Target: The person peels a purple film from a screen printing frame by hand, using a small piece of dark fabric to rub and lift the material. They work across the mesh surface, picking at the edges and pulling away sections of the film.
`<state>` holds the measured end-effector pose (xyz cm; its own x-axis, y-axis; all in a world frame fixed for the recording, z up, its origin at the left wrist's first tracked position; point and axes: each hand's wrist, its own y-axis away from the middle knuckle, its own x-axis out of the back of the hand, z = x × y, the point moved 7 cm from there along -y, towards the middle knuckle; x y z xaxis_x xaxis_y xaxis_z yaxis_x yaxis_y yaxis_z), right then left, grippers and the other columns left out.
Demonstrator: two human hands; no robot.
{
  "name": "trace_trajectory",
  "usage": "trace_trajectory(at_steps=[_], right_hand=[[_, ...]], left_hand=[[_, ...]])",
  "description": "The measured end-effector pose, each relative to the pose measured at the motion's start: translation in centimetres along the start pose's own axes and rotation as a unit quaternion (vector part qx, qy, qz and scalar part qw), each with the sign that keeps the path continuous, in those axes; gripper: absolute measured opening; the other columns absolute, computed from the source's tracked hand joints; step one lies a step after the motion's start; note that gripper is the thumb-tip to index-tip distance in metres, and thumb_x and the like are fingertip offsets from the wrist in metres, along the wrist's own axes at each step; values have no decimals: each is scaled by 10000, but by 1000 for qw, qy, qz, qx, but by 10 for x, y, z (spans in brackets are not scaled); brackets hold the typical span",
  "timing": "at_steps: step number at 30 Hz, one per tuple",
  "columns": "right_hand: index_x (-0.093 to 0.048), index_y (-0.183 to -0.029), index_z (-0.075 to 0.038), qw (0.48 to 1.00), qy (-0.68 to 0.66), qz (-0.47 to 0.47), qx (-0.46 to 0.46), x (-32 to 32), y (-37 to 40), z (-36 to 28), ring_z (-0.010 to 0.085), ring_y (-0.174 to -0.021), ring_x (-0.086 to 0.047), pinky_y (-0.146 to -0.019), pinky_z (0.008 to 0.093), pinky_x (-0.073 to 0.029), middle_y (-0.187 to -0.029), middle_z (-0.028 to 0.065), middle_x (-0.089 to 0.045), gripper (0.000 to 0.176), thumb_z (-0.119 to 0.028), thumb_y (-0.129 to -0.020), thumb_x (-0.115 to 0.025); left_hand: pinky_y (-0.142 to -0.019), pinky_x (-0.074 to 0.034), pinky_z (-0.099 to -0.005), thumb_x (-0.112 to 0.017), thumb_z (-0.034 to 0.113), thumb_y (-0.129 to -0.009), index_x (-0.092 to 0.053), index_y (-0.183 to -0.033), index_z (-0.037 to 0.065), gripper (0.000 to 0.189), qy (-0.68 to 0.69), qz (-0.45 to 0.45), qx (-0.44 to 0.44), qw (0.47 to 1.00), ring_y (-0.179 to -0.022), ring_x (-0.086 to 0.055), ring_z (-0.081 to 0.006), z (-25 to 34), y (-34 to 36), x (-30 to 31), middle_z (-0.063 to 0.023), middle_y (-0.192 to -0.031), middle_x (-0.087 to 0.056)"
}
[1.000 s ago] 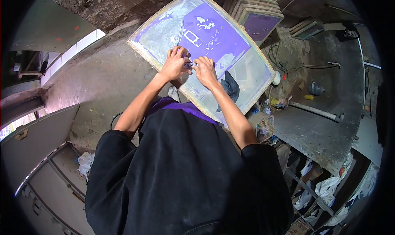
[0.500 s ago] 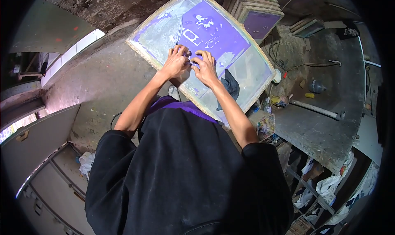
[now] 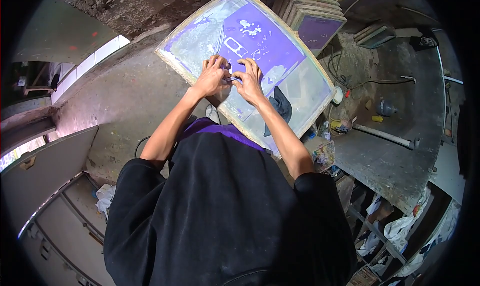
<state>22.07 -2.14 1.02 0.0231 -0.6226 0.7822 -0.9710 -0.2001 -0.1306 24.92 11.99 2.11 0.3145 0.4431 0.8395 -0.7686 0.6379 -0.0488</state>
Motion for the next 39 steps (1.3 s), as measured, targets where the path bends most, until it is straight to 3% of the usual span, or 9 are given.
trace_trajectory(at_steps=[6, 9, 13, 17, 21, 25, 33, 39], right_hand=[[-806, -939, -109, 1000, -11, -19, -2, 2, -2, -1, 375, -1463, -309, -1166, 576, -229, -1465, 118, -491, 217, -54, -729, -809], [-808, -942, -123, 1000, -9, -18, -5, 2, -3, -1, 370, -1462, -311, -1169, 575, -226, -1467, 113, -490, 220, -61, -731, -805], [-812, -948, -141, 999, 11, -33, -3, 3, -7, 0, 364, -1464, -314, -1176, 572, -221, -1473, 103, -487, 223, -64, -740, -787], [-817, -950, -157, 999, 25, -42, 3, 3, -15, 3, 353, -1467, -315, -1180, 564, -220, -1478, 89, -490, 242, -54, -739, -759], [-824, -965, -175, 999, 14, -41, 1, 0, -18, 8, 338, -1471, -318, -1183, 553, -221, -1479, 73, -498, 300, -28, -722, -727], [-829, -992, -197, 999, 8, -45, -6, 0, -20, 9, 328, -1471, -326, -1182, 543, -225, -1482, 58, -503, 358, -15, -703, -719], [-831, -1034, -244, 998, 19, -46, -25, -2, -16, 16, 325, -1472, -332, -1179, 529, -230, -1505, 44, -499, 418, -17, -696, -735], [-829, -1037, -245, 998, 10, -50, -32, 3, -13, 8, 327, -1473, -331, -1181, 525, -222, -1510, 47, -496, 425, -7, -699, -725]], left_hand=[[-1108, -337, -509, -810, 182, -770, -767, -1059, 128, 298, 28, 96, 26, 995, -1397, -382, -357, 4, 16, 10, -124, -1376, -519], [-1122, -338, -497, -727, 128, -825, -775, -1093, 190, 280, -50, 61, -82, 994, -1411, -384, -340, 16, 30, 2, -114, -1415, -499], [-1166, -323, -492, -671, 134, -851, -766, -1179, 231, 355, -122, 36, -129, 983, -1438, -387, -283, 21, 30, -9, -81, -1468, -469], [-1155, -335, -480, -618, 164, -885, -783, -1135, 246, 311, -146, 25, -173, 974, -1427, -396, -277, 18, 21, -8, -51, -1490, -470], [-1168, -331, -477, -646, 182, -859, -790, -1112, 229, 294, -192, 8, -222, 956, -1433, -393, -256, 15, 14, -11, -30, -1504, -460], [-1178, -332, -481, -660, 181, -851, -783, -1111, 210, 290, -254, -37, -253, 933, -1434, -391, -255, 19, 5, -15, -30, -1507, -456], [-1177, -334, -483, -663, 165, -855, -764, -1093, 194, 260, -251, -69, -294, 920, -1442, -383, -259, 24, -4, -16, -32, -1511, -450], [-1173, -332, -480, -655, 160, -865, -742, -1121, 205, 273, -237, -53, -301, 922, -1448, -376, -259, 19, 0, -24, -37, -1505, -450]])
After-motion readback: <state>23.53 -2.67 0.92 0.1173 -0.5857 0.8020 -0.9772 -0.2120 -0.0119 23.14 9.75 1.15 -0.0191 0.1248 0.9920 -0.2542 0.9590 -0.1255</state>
